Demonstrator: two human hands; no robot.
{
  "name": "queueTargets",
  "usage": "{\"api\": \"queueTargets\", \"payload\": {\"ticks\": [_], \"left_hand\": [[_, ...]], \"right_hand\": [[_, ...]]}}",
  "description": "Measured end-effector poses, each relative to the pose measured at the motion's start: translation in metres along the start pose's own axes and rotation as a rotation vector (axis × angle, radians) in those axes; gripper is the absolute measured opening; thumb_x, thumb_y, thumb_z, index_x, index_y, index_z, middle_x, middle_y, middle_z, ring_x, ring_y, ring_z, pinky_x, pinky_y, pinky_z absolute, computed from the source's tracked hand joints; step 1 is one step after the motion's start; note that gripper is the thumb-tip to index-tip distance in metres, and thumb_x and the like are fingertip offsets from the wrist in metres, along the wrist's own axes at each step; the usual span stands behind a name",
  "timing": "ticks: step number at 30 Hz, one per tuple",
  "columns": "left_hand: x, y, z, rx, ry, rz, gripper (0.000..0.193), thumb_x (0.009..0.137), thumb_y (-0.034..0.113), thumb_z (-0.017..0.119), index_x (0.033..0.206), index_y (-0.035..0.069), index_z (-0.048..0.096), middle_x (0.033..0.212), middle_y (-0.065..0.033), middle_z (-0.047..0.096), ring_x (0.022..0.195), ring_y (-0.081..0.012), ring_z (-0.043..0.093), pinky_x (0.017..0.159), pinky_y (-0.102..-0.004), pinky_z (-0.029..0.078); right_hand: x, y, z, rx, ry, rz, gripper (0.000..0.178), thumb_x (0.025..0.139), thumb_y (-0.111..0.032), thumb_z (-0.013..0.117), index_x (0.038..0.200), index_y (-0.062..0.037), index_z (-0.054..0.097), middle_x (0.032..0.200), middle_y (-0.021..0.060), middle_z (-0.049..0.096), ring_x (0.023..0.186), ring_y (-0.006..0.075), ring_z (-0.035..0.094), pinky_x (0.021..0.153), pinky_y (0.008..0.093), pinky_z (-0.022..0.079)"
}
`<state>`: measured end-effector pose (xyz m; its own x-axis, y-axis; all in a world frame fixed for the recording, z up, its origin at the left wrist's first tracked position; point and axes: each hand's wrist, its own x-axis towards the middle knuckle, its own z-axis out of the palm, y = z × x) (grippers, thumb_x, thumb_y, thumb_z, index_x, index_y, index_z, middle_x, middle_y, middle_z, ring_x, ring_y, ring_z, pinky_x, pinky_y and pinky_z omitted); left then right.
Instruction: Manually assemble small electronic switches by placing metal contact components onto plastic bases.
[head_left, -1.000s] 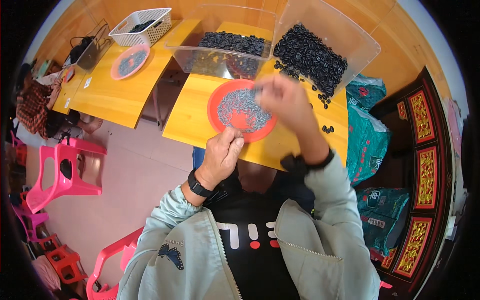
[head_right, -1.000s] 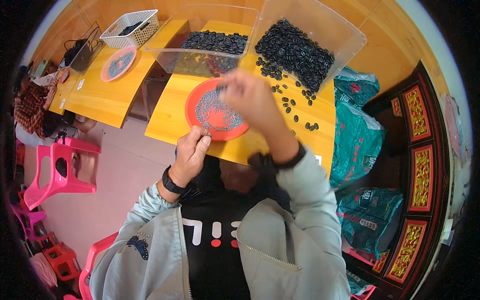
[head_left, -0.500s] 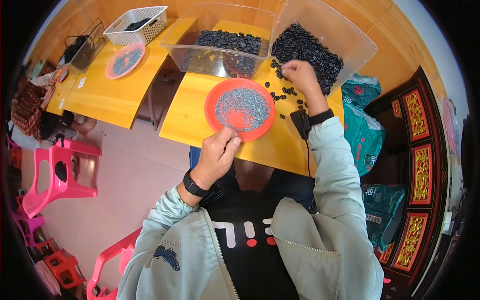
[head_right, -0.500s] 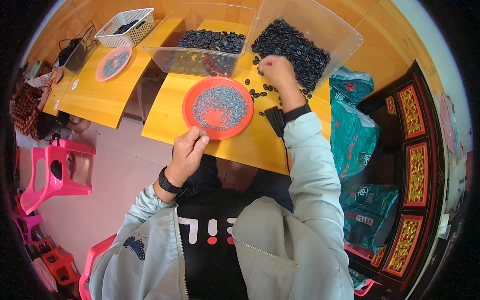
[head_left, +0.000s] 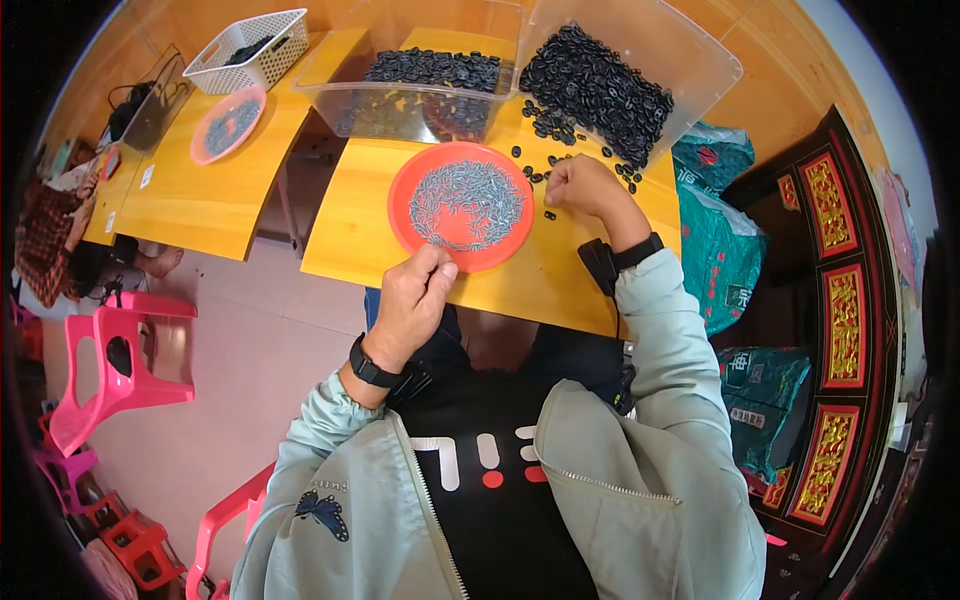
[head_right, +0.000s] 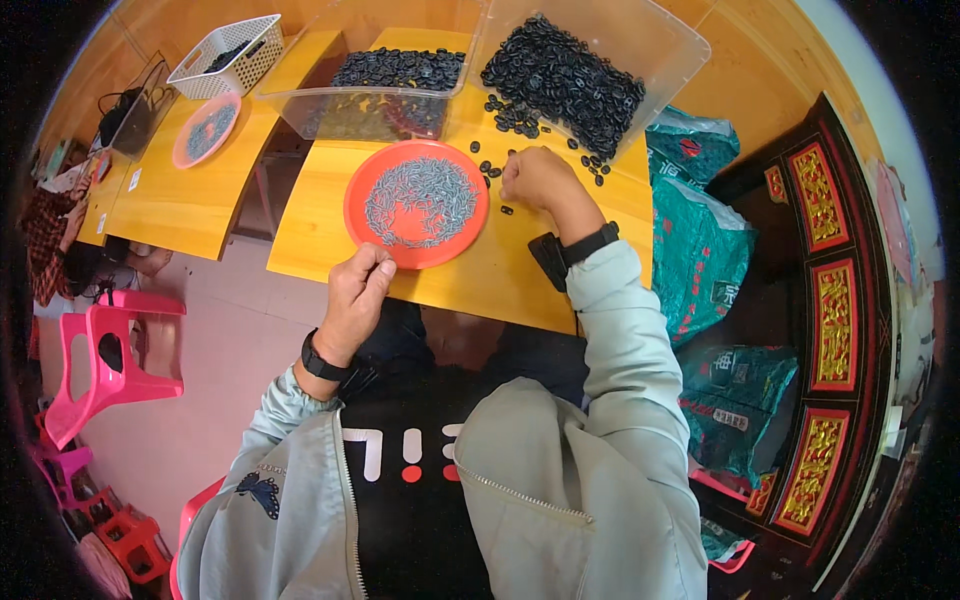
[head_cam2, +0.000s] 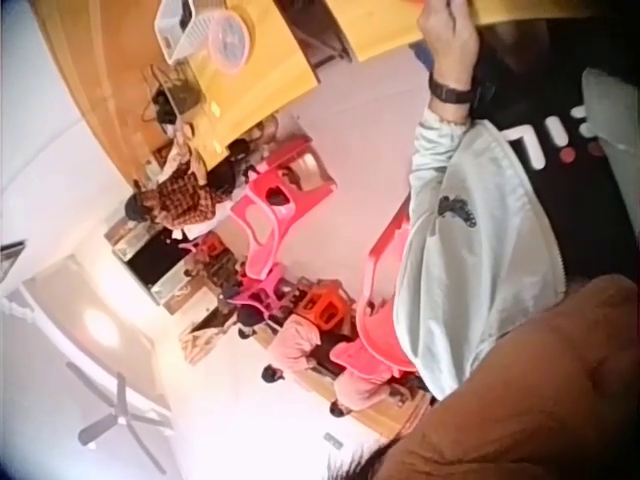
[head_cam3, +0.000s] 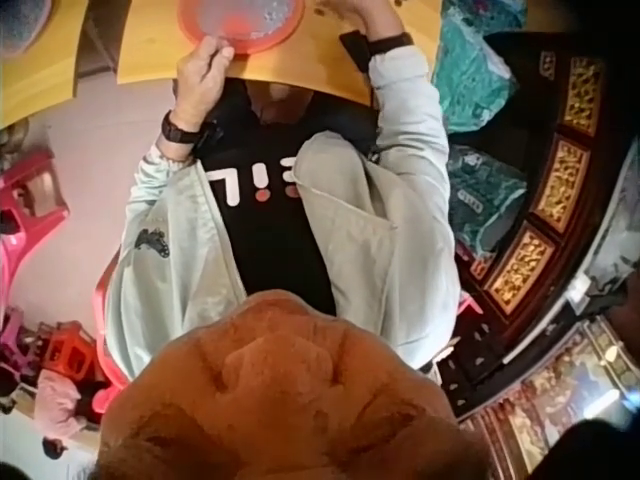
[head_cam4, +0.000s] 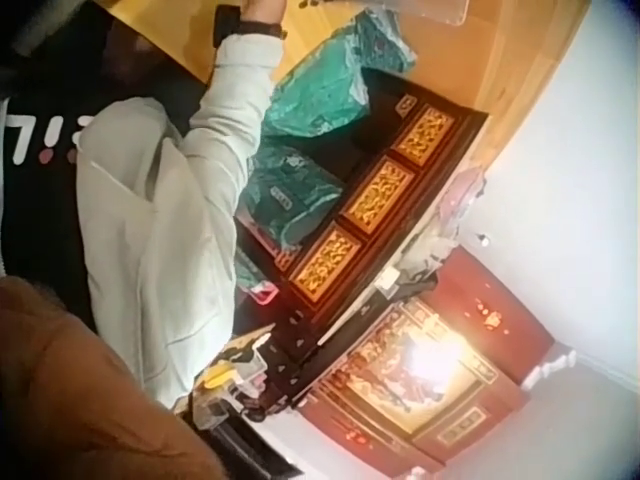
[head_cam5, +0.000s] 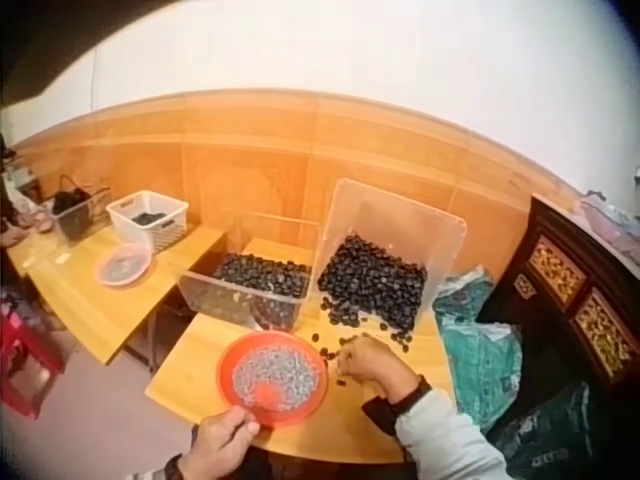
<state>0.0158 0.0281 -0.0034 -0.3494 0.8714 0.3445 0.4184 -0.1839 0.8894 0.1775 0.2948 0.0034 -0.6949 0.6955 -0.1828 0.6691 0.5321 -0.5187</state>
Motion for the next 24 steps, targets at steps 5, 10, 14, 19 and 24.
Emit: {"api": "queueTargets", "payload": {"ticks": [5, 10, 14, 19, 24], "left_hand": [[0.0, -0.001, 0.004, -0.012, -0.018, -0.022, 0.008, 0.084, 0.006, 0.054, 0.078, 0.0, 0.051, 0.061, -0.0119, 0.049, 0.054, -0.0224, 0.05, 0.053, -0.0301, 0.041], [-0.001, 0.0, 0.004, -0.006, -0.016, -0.035, 0.009, 0.084, 0.006, 0.054, 0.078, 0.0, 0.051, 0.06, -0.0115, 0.048, 0.054, -0.0212, 0.048, 0.053, -0.0296, 0.04], [-0.003, -0.003, 0.002, -0.028, -0.014, -0.076, 0.01, 0.083, 0.006, 0.054, 0.077, 0.0, 0.051, 0.06, -0.011, 0.047, 0.054, -0.0194, 0.047, 0.053, -0.0293, 0.04], [-0.003, -0.01, 0.004, -0.054, -0.033, -0.113, 0.01, 0.084, 0.007, 0.053, 0.078, 0.0, 0.051, 0.06, -0.0105, 0.047, 0.054, -0.0183, 0.046, 0.053, -0.0294, 0.04], [-0.003, -0.013, 0.005, -0.09, -0.049, -0.179, 0.009, 0.084, 0.007, 0.053, 0.079, 0.0, 0.052, 0.06, -0.0088, 0.047, 0.056, -0.0155, 0.047, 0.054, -0.0284, 0.04]], "right_hand": [[-0.024, -0.009, 0.015, -0.017, -0.057, 0.086, 0.014, 0.061, -0.014, 0.072, 0.072, -0.008, 0.065, 0.07, 0.0104, 0.065, 0.068, 0.0253, 0.063, 0.061, 0.0352, 0.047], [-0.024, -0.008, 0.028, -0.052, 0.073, 0.061, 0.011, 0.066, -0.011, 0.066, 0.075, -0.0053, 0.063, 0.072, 0.0147, 0.062, 0.069, 0.0288, 0.061, 0.063, 0.0366, 0.048], [-0.028, -0.01, 0.027, 0.003, 0.152, 0.015, 0.015, 0.066, -0.009, 0.064, 0.08, -0.0051, 0.063, 0.07, 0.0124, 0.061, 0.067, 0.0252, 0.061, 0.061, 0.0357, 0.047], [-0.043, -0.029, 0.022, 0.728, -0.009, -0.08, 0.009, 0.077, -0.003, 0.061, 0.087, -0.0027, 0.063, 0.07, 0.0014, 0.06, 0.064, 0.0096, 0.059, 0.056, 0.0239, 0.047], [-0.063, -0.066, 0.033, 1.056, -0.082, -0.12, 0.017, 0.082, -0.005, 0.061, 0.098, 0.0009, 0.059, 0.079, 0.0049, 0.064, 0.067, 0.01, 0.062, 0.062, 0.0217, 0.051]]}}
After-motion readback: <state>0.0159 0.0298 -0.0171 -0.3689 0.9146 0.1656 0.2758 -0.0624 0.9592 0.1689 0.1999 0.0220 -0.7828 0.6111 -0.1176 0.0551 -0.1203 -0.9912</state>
